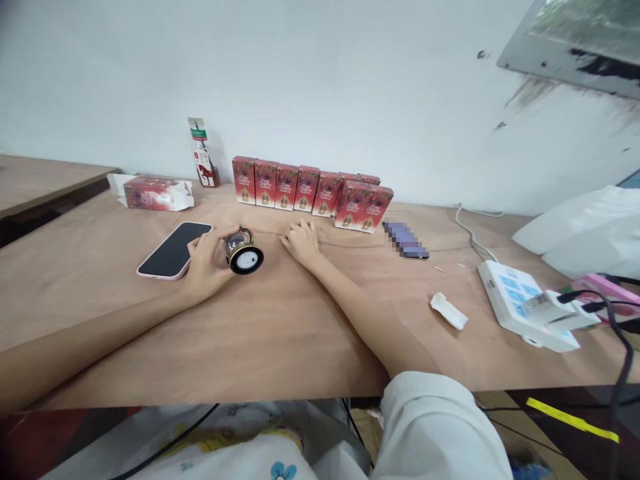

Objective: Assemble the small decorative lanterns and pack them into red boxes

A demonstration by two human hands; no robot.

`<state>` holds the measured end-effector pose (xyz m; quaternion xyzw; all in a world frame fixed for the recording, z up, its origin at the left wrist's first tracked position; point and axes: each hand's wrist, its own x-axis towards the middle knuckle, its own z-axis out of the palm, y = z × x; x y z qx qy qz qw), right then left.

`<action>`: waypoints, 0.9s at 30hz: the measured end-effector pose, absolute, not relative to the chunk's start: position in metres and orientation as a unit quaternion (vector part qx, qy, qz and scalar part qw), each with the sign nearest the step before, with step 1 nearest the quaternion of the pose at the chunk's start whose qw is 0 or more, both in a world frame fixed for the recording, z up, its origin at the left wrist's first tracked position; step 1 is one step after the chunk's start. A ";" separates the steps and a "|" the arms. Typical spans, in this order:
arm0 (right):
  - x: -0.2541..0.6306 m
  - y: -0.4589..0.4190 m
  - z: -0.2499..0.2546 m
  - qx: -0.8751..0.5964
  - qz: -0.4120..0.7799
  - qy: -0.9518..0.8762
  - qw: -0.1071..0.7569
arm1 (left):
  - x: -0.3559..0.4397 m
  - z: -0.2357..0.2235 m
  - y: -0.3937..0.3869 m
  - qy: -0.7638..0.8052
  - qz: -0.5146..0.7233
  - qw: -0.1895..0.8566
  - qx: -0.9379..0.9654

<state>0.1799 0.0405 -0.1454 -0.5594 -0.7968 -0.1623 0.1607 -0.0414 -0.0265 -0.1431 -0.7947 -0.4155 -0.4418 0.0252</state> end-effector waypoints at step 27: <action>0.181 0.027 -0.155 -0.468 -0.262 -0.780 0.323 | -0.038 -0.134 -0.034 -0.479 -0.405 -0.033 -0.778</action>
